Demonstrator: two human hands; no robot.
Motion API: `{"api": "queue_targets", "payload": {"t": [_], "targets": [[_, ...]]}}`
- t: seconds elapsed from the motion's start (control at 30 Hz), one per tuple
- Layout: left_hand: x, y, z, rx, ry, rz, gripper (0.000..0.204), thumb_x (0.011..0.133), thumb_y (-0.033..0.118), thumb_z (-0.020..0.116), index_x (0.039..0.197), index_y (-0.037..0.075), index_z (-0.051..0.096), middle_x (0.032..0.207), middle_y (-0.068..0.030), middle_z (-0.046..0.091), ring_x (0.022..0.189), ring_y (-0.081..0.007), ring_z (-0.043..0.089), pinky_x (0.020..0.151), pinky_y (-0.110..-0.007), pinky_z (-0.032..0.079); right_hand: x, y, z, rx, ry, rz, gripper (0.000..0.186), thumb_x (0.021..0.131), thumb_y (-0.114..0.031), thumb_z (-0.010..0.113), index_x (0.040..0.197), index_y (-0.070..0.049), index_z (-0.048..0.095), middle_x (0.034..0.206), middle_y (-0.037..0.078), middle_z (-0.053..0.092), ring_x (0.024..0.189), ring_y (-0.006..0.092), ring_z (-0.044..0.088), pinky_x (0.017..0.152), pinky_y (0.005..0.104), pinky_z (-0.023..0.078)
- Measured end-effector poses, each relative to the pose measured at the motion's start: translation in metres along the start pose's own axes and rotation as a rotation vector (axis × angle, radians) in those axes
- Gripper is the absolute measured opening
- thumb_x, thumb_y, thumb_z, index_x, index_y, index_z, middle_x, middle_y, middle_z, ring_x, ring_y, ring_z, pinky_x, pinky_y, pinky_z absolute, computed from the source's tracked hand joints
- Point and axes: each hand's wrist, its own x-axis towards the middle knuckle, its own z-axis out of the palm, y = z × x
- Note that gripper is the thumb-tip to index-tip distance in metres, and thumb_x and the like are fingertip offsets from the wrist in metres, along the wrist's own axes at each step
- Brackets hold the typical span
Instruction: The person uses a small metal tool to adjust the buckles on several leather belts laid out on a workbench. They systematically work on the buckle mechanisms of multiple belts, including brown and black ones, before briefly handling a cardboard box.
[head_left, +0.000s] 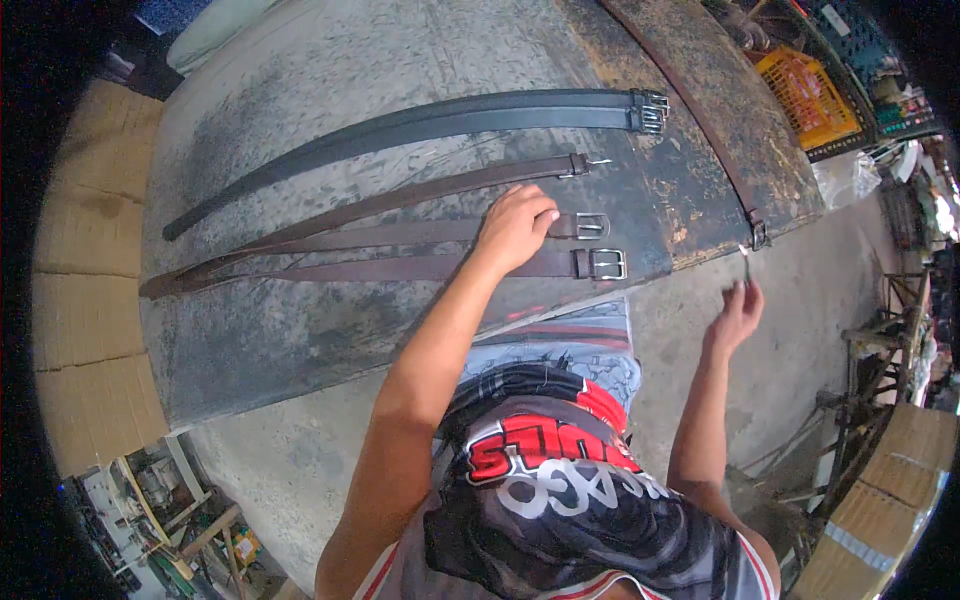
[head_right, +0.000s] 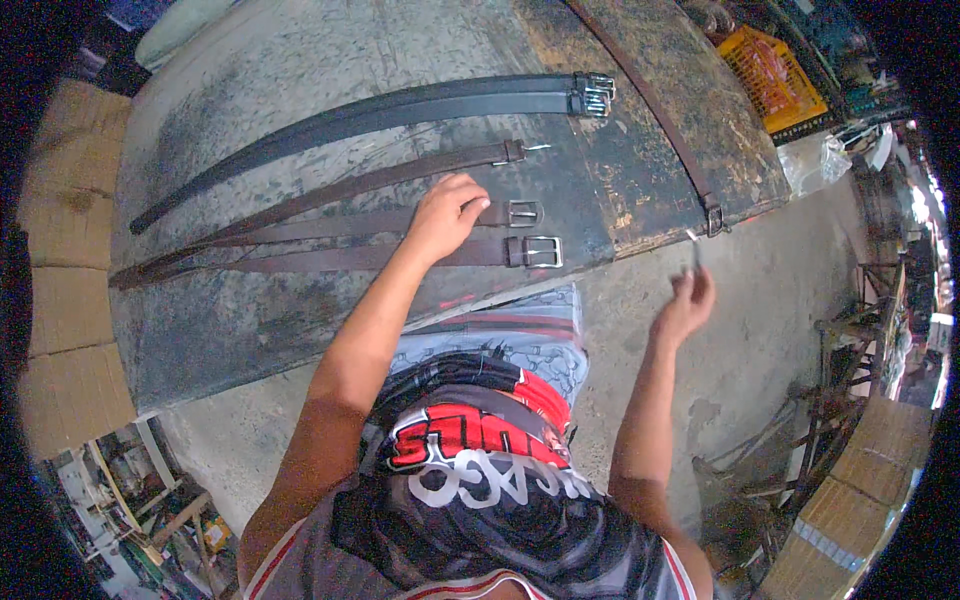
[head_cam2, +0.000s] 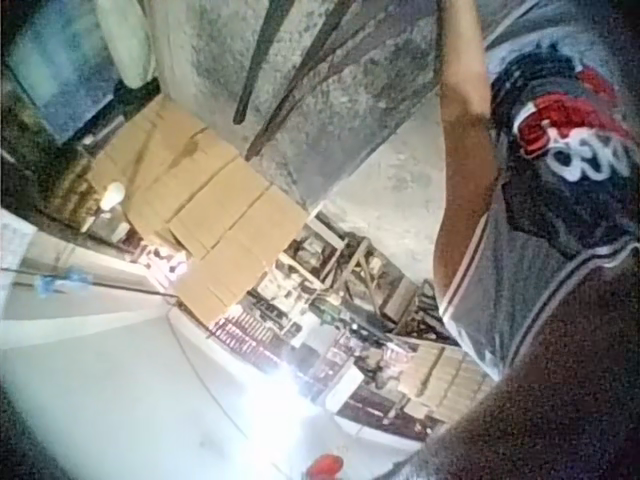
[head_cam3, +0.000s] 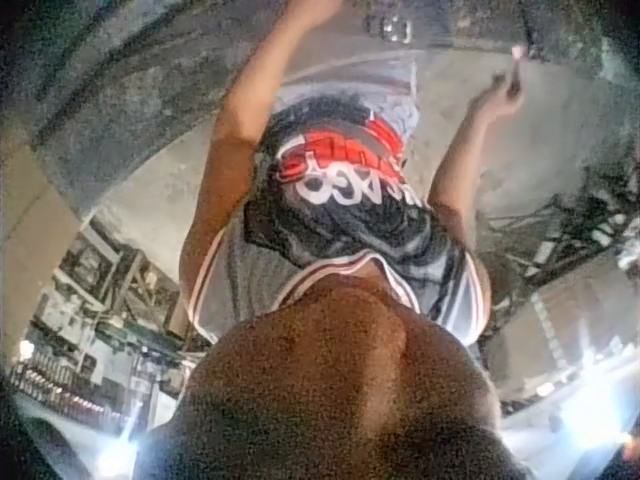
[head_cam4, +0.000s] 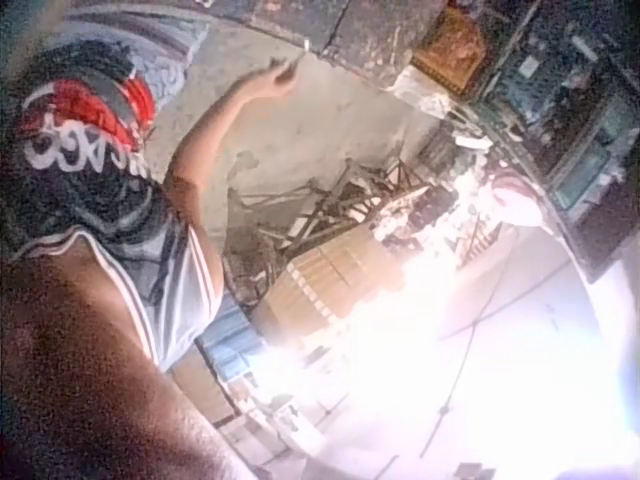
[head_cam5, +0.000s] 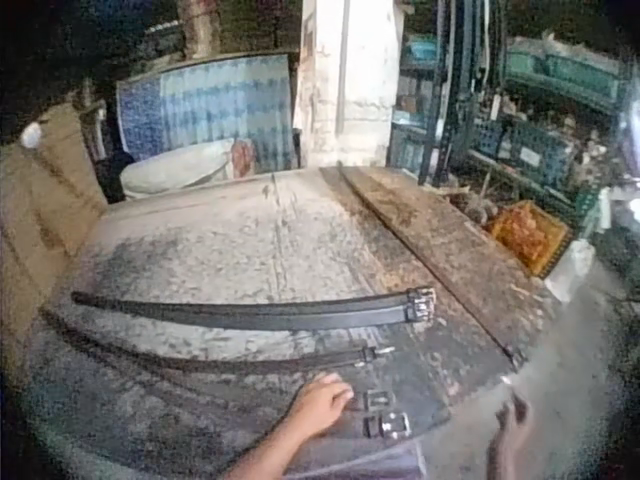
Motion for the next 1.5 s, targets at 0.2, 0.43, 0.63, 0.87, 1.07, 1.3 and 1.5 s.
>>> {"api": "queue_targets", "payload": {"t": [0.2,0.43,0.63,0.87,1.07,1.3,1.5], "targets": [[0.0,-0.004,-0.007,-0.108,0.008,-0.071,0.012,0.086,0.013,0.062,0.089,0.002,0.065,0.089,-0.0106,0.06,0.089,-0.03,0.059,0.077,-0.039,0.046,-0.06,-0.061,0.146,0.078,-0.482,-0.01,0.014,0.086,-0.006,0.068,0.098,0.0,0.063,0.091,0.002,0.063,0.082,0.0083,0.056,0.069,0.0228,0.047],[0.0,-0.002,-0.007,-0.099,0.042,-0.056,0.011,0.086,0.013,0.062,0.088,0.002,0.065,0.088,-0.0109,0.061,0.089,-0.0308,0.059,0.077,-0.04,0.046,-0.079,-0.04,0.193,0.021,-0.662,0.09,0.011,0.084,-0.006,0.07,0.092,-0.001,0.064,0.081,-0.002,0.062,0.072,0.0045,0.053,0.064,0.0205,0.043],[0.0,-0.002,-0.007,-0.103,0.023,-0.088,0.011,0.085,0.013,0.062,0.086,0.004,0.066,0.091,-0.0115,0.061,0.094,-0.0326,0.058,0.084,-0.042,0.045,-0.084,-0.043,0.193,-0.021,-0.684,0.066,0.01,0.083,-0.007,0.071,0.087,-0.001,0.064,0.076,-0.003,0.061,0.068,0.0035,0.05,0.06,0.0201,0.041],[0.001,-0.003,-0.005,-0.092,0.056,-0.065,0.011,0.084,0.012,0.063,0.086,0.001,0.064,0.088,-0.0128,0.061,0.09,-0.033,0.059,0.079,-0.041,0.046,-0.082,-0.034,0.193,-0.08,-0.693,-0.009,0.011,0.081,-0.01,0.071,0.085,-0.002,0.066,0.074,0.0,0.064,0.065,0.005,0.051,0.058,0.0227,0.043],[0.001,-0.006,-0.003,-0.089,0.073,-0.045,0.012,0.084,0.011,0.063,0.087,0.0,0.064,0.088,-0.013,0.061,0.09,-0.0333,0.059,0.079,-0.041,0.046,-0.082,-0.039,0.194,-0.136,-0.706,-0.024,0.011,0.08,-0.011,0.071,0.085,-0.002,0.067,0.073,0.001,0.065,0.064,0.0061,0.052,0.059,0.0244,0.044],[0.001,-0.001,-0.005,-0.084,0.062,-0.08,0.012,0.084,0.012,0.062,0.088,0.001,0.064,0.088,-0.0127,0.061,0.09,-0.0329,0.059,0.079,-0.041,0.046,-0.082,-0.04,0.193,-0.168,-0.718,-0.009,0.011,0.081,-0.01,0.071,0.085,-0.001,0.067,0.072,0.0,0.064,0.064,0.0055,0.051,0.058,0.024,0.043],[0.003,0.004,0.003,-0.127,0.105,-0.256,0.021,0.083,0.015,0.066,0.101,0.003,0.062,0.088,-0.0115,0.062,0.089,-0.0296,0.06,0.077,-0.041,0.047,-0.078,-0.034,0.193,0.114,-0.595,0.148,0.007,0.087,-0.006,0.066,0.09,-0.001,0.062,0.082,0.001,0.062,0.073,0.007,0.055,0.065,0.0232,0.048]]}}
